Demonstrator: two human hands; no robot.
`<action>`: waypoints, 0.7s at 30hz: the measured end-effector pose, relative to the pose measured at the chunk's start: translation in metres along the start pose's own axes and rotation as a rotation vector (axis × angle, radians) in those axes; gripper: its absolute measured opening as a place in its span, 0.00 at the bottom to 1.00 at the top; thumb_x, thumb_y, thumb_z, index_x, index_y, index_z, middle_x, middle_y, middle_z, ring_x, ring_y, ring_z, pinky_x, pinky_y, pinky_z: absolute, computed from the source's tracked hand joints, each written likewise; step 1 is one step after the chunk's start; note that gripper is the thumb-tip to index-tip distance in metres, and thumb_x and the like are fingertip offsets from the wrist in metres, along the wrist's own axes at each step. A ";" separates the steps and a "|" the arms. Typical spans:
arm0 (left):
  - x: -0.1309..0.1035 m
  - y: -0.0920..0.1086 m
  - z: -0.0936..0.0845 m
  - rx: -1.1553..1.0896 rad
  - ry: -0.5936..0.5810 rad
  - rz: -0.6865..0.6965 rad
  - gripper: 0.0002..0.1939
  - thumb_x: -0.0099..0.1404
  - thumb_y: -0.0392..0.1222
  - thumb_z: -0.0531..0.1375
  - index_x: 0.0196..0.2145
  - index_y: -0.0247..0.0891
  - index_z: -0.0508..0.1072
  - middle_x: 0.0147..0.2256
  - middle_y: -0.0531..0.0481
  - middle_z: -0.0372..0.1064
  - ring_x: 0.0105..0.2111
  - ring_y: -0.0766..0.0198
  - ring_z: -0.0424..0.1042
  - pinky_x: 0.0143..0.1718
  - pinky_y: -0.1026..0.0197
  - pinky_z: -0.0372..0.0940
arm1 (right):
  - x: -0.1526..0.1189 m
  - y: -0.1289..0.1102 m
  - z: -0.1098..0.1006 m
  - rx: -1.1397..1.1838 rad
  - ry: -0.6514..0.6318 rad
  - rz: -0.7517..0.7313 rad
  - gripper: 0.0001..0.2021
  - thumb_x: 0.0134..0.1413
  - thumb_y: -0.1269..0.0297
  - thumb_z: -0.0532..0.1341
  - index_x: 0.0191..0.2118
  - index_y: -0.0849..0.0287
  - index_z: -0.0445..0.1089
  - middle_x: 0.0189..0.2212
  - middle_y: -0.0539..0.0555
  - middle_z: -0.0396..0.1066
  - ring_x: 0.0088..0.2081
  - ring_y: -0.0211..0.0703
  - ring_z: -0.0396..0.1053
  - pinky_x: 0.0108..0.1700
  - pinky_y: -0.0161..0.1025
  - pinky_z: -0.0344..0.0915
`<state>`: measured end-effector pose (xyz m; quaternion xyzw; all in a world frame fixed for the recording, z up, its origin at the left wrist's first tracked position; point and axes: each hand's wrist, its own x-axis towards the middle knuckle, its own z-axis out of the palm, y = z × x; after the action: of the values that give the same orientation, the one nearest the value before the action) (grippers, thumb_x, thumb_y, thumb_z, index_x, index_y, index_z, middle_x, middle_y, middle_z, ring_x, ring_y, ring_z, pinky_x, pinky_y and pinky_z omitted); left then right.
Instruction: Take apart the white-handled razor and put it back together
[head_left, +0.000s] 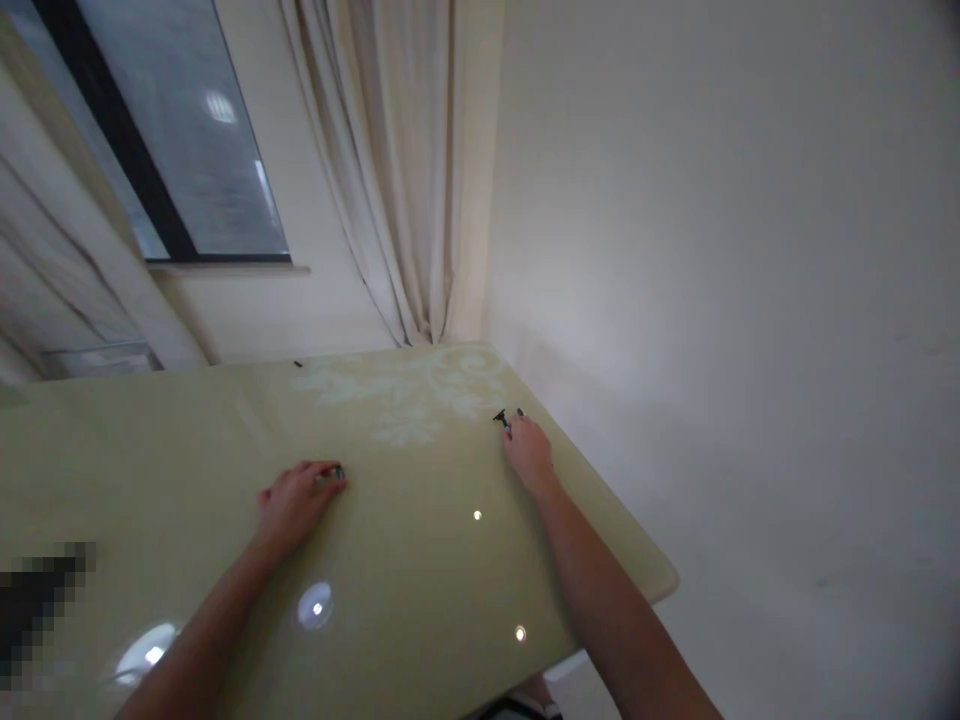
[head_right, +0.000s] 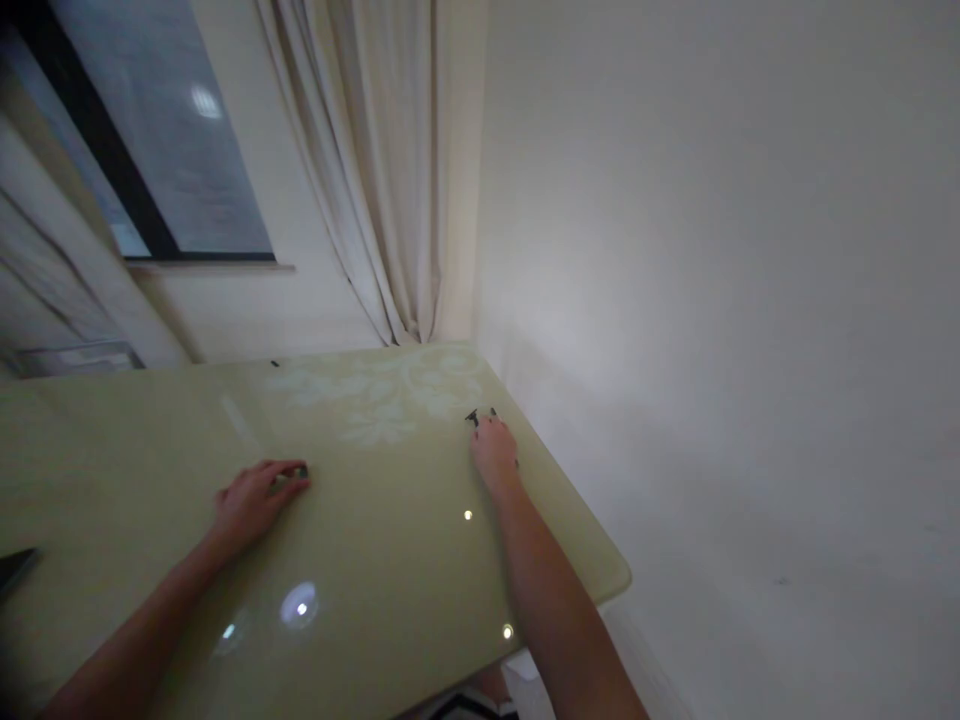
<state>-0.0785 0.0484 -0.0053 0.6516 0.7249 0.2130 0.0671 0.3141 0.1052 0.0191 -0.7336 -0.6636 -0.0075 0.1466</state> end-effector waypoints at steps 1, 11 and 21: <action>-0.001 -0.008 -0.003 0.024 0.010 -0.031 0.16 0.67 0.51 0.58 0.49 0.48 0.78 0.51 0.43 0.76 0.54 0.40 0.69 0.52 0.40 0.62 | 0.000 -0.001 -0.001 -0.006 -0.004 0.004 0.10 0.68 0.66 0.58 0.49 0.60 0.74 0.46 0.63 0.75 0.47 0.51 0.73 0.45 0.40 0.64; 0.009 -0.003 -0.009 -0.001 -0.081 -0.021 0.21 0.69 0.52 0.55 0.54 0.46 0.77 0.51 0.41 0.74 0.54 0.44 0.70 0.51 0.43 0.63 | -0.036 -0.081 0.008 0.291 -0.009 -0.299 0.10 0.66 0.66 0.60 0.47 0.59 0.76 0.44 0.57 0.75 0.42 0.43 0.72 0.47 0.35 0.63; 0.015 -0.022 -0.007 -0.110 -0.071 0.042 0.21 0.66 0.51 0.58 0.53 0.43 0.78 0.46 0.44 0.76 0.47 0.52 0.75 0.50 0.54 0.66 | -0.049 -0.211 0.045 0.381 -0.115 -0.319 0.09 0.61 0.68 0.60 0.45 0.61 0.74 0.42 0.60 0.76 0.44 0.48 0.72 0.46 0.39 0.63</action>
<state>-0.1031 0.0599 -0.0045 0.6693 0.6953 0.2306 0.1240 0.0938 0.0841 0.0093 -0.5780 -0.7677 0.1361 0.2411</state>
